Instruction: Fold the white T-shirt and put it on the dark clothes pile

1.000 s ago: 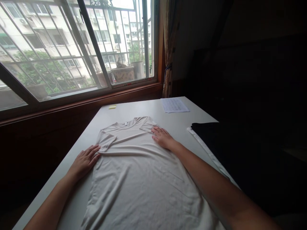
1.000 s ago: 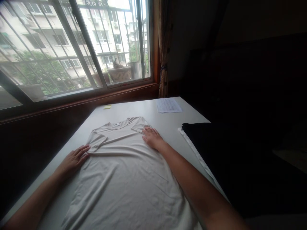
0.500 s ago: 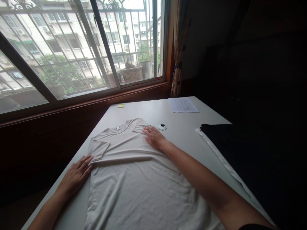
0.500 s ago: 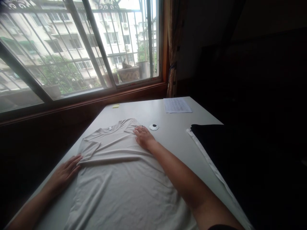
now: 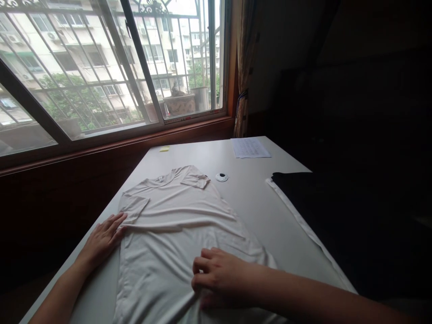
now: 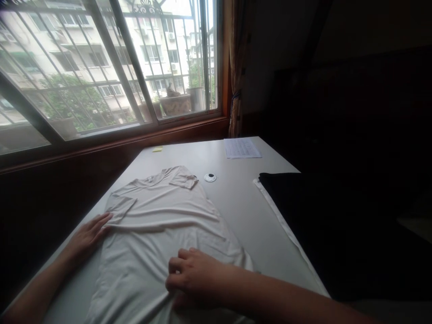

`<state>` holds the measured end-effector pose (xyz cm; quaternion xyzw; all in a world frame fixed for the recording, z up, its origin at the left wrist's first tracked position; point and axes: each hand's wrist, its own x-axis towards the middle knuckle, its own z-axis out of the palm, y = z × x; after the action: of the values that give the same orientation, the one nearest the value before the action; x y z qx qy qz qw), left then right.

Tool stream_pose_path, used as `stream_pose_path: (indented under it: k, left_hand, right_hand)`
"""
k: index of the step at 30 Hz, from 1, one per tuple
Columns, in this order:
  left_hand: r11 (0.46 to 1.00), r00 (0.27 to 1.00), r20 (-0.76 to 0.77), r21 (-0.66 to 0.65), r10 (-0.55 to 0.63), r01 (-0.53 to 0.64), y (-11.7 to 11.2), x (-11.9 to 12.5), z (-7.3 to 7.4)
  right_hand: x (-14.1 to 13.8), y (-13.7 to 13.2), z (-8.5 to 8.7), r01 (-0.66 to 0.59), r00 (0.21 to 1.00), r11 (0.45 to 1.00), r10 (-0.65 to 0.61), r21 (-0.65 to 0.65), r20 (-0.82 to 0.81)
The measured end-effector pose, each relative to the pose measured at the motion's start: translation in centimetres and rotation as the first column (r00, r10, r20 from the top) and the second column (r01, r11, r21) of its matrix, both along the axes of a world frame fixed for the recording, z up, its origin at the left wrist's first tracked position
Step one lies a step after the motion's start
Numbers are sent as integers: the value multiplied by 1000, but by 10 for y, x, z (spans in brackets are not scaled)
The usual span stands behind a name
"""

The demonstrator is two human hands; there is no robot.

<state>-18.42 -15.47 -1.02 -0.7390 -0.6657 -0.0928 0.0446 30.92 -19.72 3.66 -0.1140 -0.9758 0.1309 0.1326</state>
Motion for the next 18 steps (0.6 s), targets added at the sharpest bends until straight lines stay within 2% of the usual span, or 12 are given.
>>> stream_pose_path:
  k: [4, 8, 14, 18]
  left_hand:
    - [996, 998, -11, 68, -65, 65, -1, -3, -4]
    - [985, 992, -12, 114, -129, 130, -7, 7, -4]
    - [964, 964, -102, 80, -246, 254, -40, 41, 7]
    - [961, 955, -114, 8, -273, 276, -66, 56, 15]
  right_hand:
    - [24, 2, -1, 72, 997, 994, -73, -77, 0]
    - [52, 2, 2, 107, 994, 982, -110, -154, -9]
    - [104, 9, 22, 253, 967, 920, -254, -298, 35]
    - [137, 26, 31, 412, 910, 854, -402, -318, 100]
